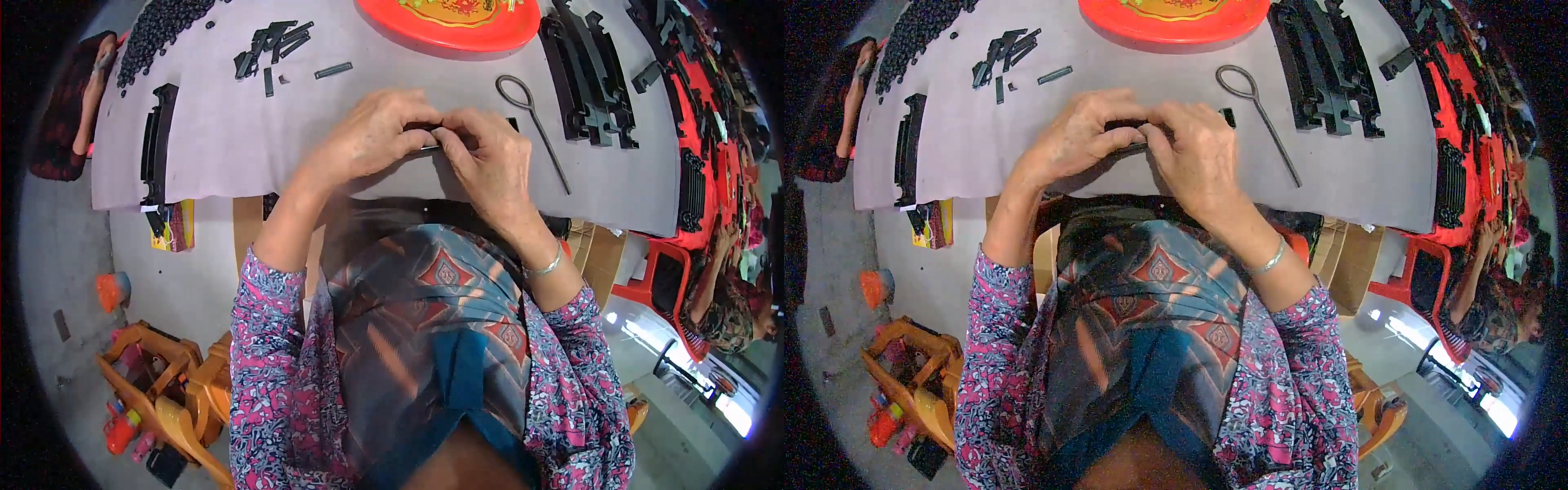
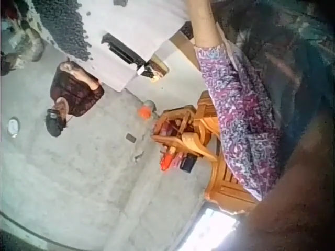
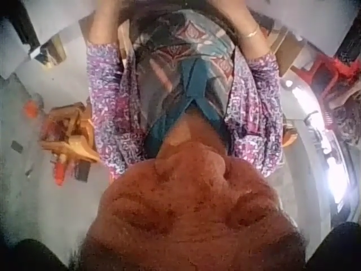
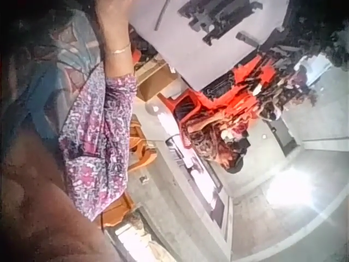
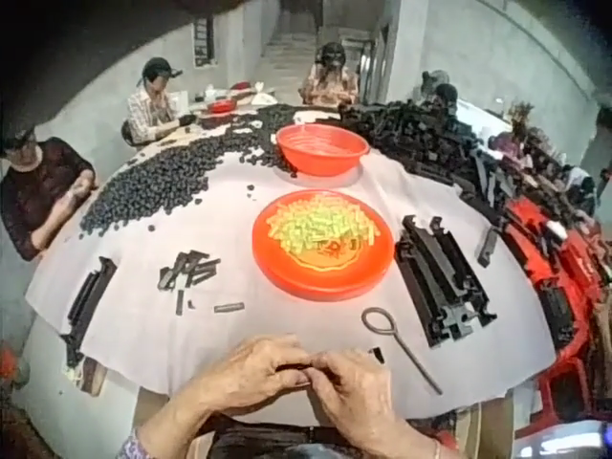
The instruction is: The person assembles small plastic parts, metal components, and springs into a plastic housing unit using an assembly tool.
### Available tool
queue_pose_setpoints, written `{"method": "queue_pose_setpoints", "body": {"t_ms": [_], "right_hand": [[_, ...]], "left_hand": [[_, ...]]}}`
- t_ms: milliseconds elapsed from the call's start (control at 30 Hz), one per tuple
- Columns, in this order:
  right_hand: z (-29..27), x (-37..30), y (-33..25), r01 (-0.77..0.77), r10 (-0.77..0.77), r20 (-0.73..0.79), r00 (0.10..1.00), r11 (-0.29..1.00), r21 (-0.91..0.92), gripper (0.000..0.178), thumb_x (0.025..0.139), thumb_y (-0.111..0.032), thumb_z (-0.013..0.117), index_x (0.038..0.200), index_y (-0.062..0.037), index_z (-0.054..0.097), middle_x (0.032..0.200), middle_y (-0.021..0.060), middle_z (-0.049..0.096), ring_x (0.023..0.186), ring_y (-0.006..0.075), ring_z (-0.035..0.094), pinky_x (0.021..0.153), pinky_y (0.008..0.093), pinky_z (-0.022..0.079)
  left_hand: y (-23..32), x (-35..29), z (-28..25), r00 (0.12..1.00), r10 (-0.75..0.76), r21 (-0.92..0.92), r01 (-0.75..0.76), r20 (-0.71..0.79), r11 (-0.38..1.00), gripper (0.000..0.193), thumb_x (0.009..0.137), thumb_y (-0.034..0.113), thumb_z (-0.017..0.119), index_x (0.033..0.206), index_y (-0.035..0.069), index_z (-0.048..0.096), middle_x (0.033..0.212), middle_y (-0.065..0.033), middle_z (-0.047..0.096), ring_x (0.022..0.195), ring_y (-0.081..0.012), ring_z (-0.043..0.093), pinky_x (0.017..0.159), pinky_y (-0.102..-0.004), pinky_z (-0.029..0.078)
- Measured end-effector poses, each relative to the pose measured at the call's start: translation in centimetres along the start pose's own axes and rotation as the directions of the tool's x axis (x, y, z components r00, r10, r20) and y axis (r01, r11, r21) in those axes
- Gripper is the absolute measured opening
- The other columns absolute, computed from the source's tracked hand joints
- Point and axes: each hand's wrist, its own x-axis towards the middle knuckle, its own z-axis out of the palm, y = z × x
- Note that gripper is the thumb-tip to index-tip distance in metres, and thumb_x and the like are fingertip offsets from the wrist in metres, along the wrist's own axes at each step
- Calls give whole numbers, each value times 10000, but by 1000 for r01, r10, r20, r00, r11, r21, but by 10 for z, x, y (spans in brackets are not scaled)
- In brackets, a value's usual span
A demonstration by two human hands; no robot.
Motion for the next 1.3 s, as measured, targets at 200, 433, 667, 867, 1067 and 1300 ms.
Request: {"method": "queue_pose_setpoints", "body": {"t_ms": [200, 433, 667, 867, 1067, 1300], "right_hand": [[-9, -2, 2, -12, 11, 17, 1000, 998, 60, 114, 798, -66, 711, 908, -41, 701, 777, 138, 660, 747, 331, 630, 679, 419, 505], [-19, -4, 11, 131, -143, 154, 978, 988, 85, 211, 782, -58, 708, 991, -51, 682, 913, 102, 643, 837, 316, 598, 735, 410, 498], [-11, -7, 4, 307, -259, 250, 933, 935, -178, 286, 762, -70, 727, 1040, -88, 663, 944, 62, 598, 867, 294, 527, 725, 390, 432], [-13, -7, 12, 195, -198, 73, 977, 980, 43, 253, 770, -78, 733, 1017, -64, 680, 937, 88, 627, 846, 297, 558, 759, 392, 457], [-20, -8, 5, 270, -259, 121, 958, 959, -88, 247, 778, -109, 730, 1014, -67, 673, 955, 77, 614, 876, 276, 560, 786, 390, 435], [1, -8, -7, 387, -337, 246, 909, 901, -196, 237, 773, -127, 721, 991, -98, 633, 948, 49, 578, 905, 250, 550, 814, 390, 411]], "left_hand": [[7, -1, -2, 999, -45, 36, 44, 8, 998, 289, 821, 19, 662, 1108, 25, 699, 875, -129, 640, 821, -274, 614, 753, -358, 491], [4, 3, 1, 997, -70, -44, 69, -30, 997, 216, 792, 74, 702, 1001, 24, 709, 904, -146, 672, 851, -348, 652, 740, -419, 509], [3, -3, -3, 995, -96, -19, 96, -19, 995, 245, 803, 17, 681, 1043, -33, 674, 875, -118, 638, 867, -207, 638, 767, -332, 509], [4, -18, -12, 990, -80, -227, 52, -118, 972, 373, 803, 33, 697, 1164, -28, 626, 984, -93, 614, 889, -199, 629, 806, -326, 507], [19, -37, -10, 979, -118, -22, 116, -166, 993, 464, 747, 99, 769, 1168, -34, 625, 960, -115, 596, 870, -227, 618, 788, -326, 497], [20, -42, 2, 960, -175, 64, 193, -218, 979, 393, 721, 92, 747, 1093, -10, 672, 961, -192, 600, 919, -394, 600, 805, -445, 487]]}}
